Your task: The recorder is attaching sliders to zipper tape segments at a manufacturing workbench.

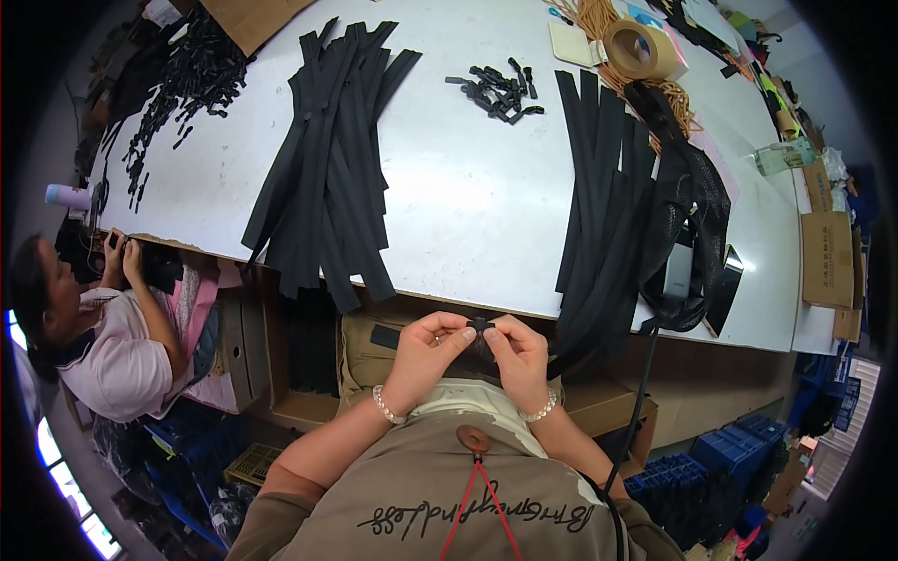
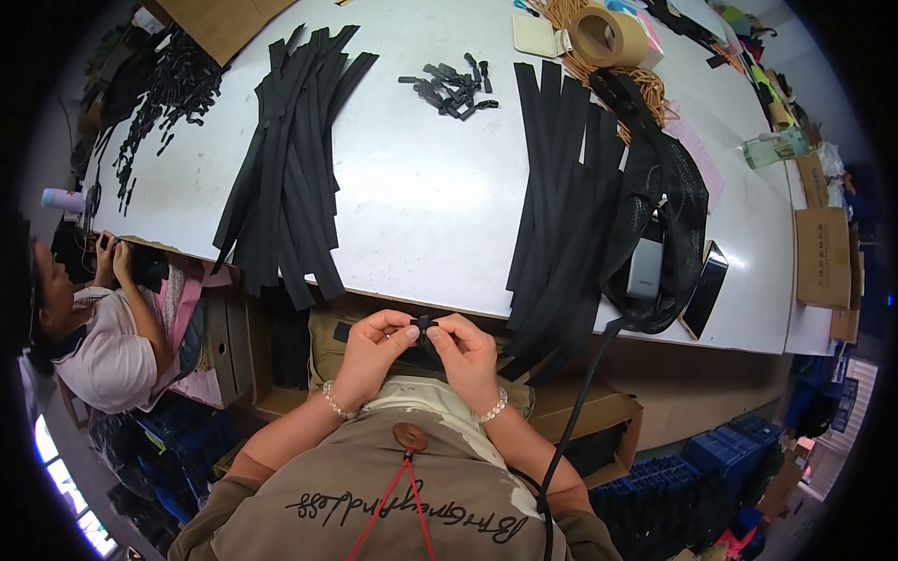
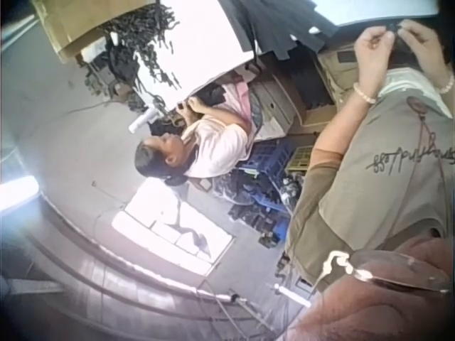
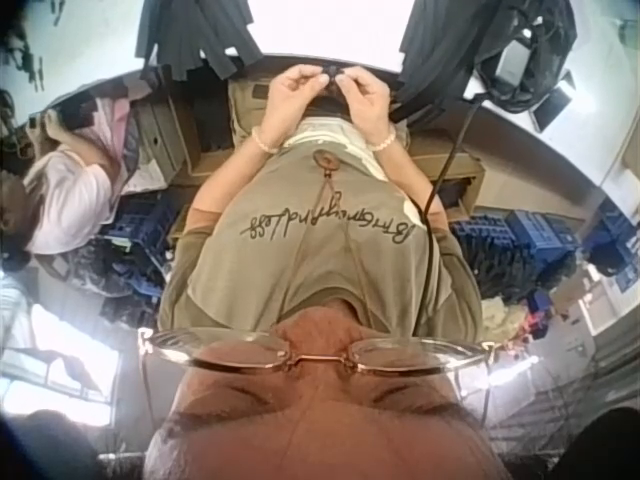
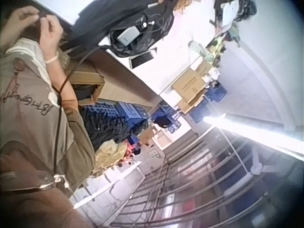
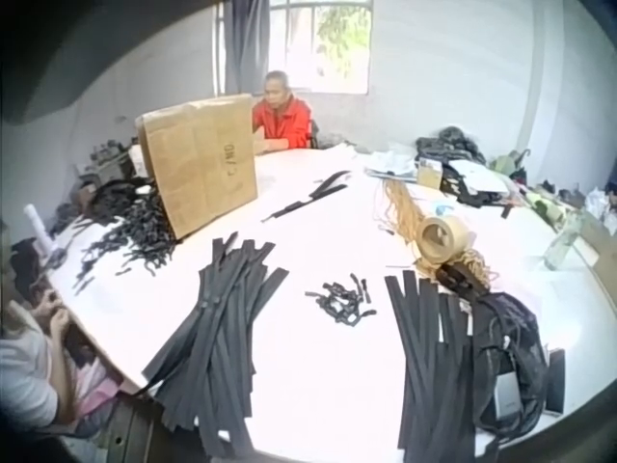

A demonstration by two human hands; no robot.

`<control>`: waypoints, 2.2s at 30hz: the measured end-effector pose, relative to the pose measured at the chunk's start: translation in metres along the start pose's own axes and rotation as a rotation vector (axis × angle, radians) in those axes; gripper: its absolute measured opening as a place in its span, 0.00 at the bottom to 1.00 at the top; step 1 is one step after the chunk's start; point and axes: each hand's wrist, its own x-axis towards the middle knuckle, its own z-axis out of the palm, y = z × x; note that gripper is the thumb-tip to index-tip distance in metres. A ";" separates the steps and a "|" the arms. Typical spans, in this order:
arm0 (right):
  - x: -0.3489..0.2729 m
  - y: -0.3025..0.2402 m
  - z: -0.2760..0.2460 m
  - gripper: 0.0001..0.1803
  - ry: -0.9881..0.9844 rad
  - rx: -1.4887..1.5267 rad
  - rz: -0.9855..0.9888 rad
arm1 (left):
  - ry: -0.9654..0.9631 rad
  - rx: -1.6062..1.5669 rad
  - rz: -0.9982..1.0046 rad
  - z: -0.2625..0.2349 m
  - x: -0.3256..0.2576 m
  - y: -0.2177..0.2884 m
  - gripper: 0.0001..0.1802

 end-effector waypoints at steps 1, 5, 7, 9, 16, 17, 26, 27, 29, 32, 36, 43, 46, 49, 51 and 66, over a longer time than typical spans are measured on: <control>-0.001 -0.003 -0.001 0.04 -0.008 -0.029 -0.018 | -0.010 0.044 0.083 0.001 -0.002 0.003 0.05; -0.001 -0.012 0.000 0.03 -0.010 -0.056 -0.100 | -0.015 0.093 0.228 0.005 -0.007 0.005 0.05; -0.002 -0.012 0.001 0.04 0.003 -0.005 0.038 | 0.000 0.104 0.162 0.005 -0.004 0.006 0.04; -0.003 -0.005 0.001 0.04 0.014 0.065 0.132 | 0.017 0.115 0.097 0.003 -0.001 0.006 0.03; 0.002 0.008 0.002 0.04 0.104 0.257 0.314 | 0.070 0.113 0.018 -0.001 0.013 -0.004 0.05; 0.003 0.009 0.002 0.04 0.107 0.258 0.314 | 0.077 0.097 0.020 -0.001 0.014 -0.004 0.06; 0.004 0.015 0.003 0.04 0.145 0.340 0.291 | 0.093 0.094 0.041 0.000 0.014 -0.007 0.06; 0.004 0.015 0.003 0.03 0.142 0.327 0.279 | 0.093 0.096 0.040 0.000 0.015 -0.007 0.06; 0.005 0.015 0.003 0.03 0.139 0.317 0.269 | 0.111 0.095 0.045 0.000 0.015 -0.008 0.06; 0.005 0.016 0.005 0.03 0.150 0.307 0.274 | 0.132 0.093 0.036 0.002 0.015 -0.009 0.06; 0.004 0.019 0.010 0.04 0.207 0.281 0.197 | 0.152 0.087 0.090 0.006 0.015 -0.008 0.04; 0.006 0.013 0.023 0.02 0.316 0.427 0.255 | 0.168 -0.034 0.018 0.010 0.016 -0.006 0.04; 0.008 0.012 0.025 0.02 0.344 0.470 0.268 | 0.165 -0.083 0.009 0.011 0.019 -0.007 0.04; 0.006 0.012 0.021 0.02 0.295 0.474 0.293 | 0.145 -0.097 -0.041 0.006 0.016 -0.006 0.04; 0.005 0.015 0.016 0.02 0.250 0.454 0.283 | 0.123 -0.093 -0.093 0.005 0.014 -0.003 0.04; -0.013 -0.018 0.008 0.06 0.081 0.097 -0.275 | -0.098 0.284 0.589 0.003 -0.007 0.007 0.05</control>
